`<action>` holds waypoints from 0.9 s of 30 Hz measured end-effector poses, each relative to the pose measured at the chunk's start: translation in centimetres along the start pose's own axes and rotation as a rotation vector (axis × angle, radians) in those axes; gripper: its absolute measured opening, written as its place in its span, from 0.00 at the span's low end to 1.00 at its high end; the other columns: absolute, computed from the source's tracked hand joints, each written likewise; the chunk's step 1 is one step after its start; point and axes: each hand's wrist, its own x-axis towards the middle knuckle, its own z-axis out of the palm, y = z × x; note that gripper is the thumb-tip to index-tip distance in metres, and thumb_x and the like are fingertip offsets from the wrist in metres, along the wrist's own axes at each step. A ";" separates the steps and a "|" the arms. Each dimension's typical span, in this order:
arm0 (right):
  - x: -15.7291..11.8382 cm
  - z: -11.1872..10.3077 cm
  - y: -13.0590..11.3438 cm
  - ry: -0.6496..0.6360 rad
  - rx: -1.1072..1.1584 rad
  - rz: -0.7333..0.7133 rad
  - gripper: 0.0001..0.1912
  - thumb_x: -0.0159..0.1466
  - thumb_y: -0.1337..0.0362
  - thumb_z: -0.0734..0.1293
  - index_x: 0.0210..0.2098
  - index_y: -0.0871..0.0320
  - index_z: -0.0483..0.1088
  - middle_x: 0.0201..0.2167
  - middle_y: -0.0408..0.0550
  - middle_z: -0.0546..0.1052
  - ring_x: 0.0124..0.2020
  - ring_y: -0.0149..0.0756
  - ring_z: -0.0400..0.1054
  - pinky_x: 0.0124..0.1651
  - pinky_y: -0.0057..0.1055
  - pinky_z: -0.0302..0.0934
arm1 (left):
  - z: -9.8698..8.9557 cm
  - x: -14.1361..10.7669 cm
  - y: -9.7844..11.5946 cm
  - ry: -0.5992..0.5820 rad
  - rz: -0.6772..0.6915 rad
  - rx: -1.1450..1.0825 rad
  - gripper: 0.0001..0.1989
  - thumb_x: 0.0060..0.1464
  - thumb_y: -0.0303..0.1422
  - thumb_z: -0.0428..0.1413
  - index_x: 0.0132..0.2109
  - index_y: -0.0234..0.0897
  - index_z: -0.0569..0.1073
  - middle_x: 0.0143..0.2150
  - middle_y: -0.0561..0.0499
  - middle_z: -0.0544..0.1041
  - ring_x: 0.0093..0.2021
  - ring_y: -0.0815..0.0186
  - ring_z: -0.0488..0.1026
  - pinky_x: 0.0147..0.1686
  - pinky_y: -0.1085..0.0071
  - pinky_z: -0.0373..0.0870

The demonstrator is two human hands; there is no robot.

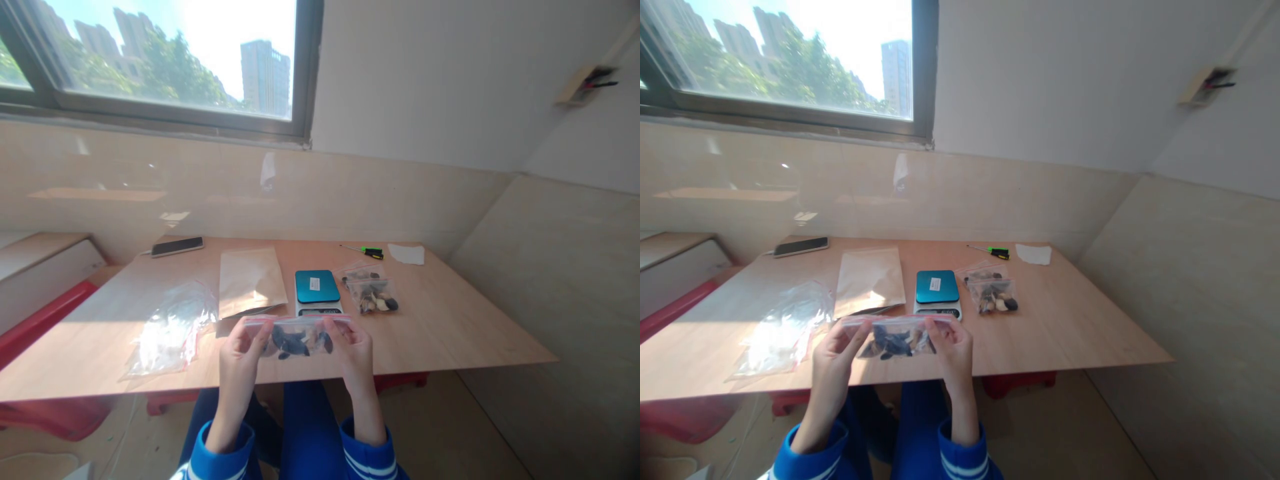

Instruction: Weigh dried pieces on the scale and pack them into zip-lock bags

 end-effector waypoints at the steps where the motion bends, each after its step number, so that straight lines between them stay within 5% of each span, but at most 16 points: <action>1: 0.0 -0.1 0.0 -0.007 -0.009 -0.001 0.11 0.56 0.55 0.71 0.31 0.57 0.77 0.28 0.49 0.82 0.31 0.39 0.76 0.37 0.35 0.70 | -0.1 0.0 -0.1 0.002 -0.004 -0.002 0.13 0.51 0.41 0.59 0.38 0.36 0.77 0.28 0.52 0.78 0.35 0.63 0.75 0.34 0.72 0.70; 8: -0.2 -0.6 -0.7 -0.076 -0.054 -0.028 0.14 0.60 0.53 0.68 0.32 0.57 0.77 0.30 0.50 0.82 0.34 0.40 0.77 0.40 0.36 0.71 | -0.2 0.0 0.0 -0.009 -0.045 -0.051 0.12 0.51 0.42 0.59 0.36 0.37 0.75 0.26 0.53 0.77 0.29 0.66 0.73 0.27 0.74 0.68; 17: -0.2 -0.4 -0.4 0.047 -0.110 -0.079 0.13 0.59 0.53 0.69 0.29 0.57 0.76 0.26 0.49 0.81 0.30 0.39 0.76 0.34 0.34 0.71 | 0.0 0.1 0.1 -0.056 -0.044 -0.020 0.12 0.51 0.42 0.60 0.35 0.37 0.77 0.28 0.53 0.78 0.31 0.65 0.74 0.31 0.73 0.70; 27: -0.5 0.6 -0.5 0.108 -0.074 -0.073 0.15 0.58 0.52 0.69 0.26 0.58 0.74 0.23 0.47 0.79 0.26 0.35 0.74 0.30 0.30 0.69 | 0.1 -0.6 0.3 0.061 0.059 0.065 0.08 0.52 0.39 0.60 0.35 0.39 0.77 0.30 0.53 0.80 0.31 0.67 0.74 0.31 0.74 0.70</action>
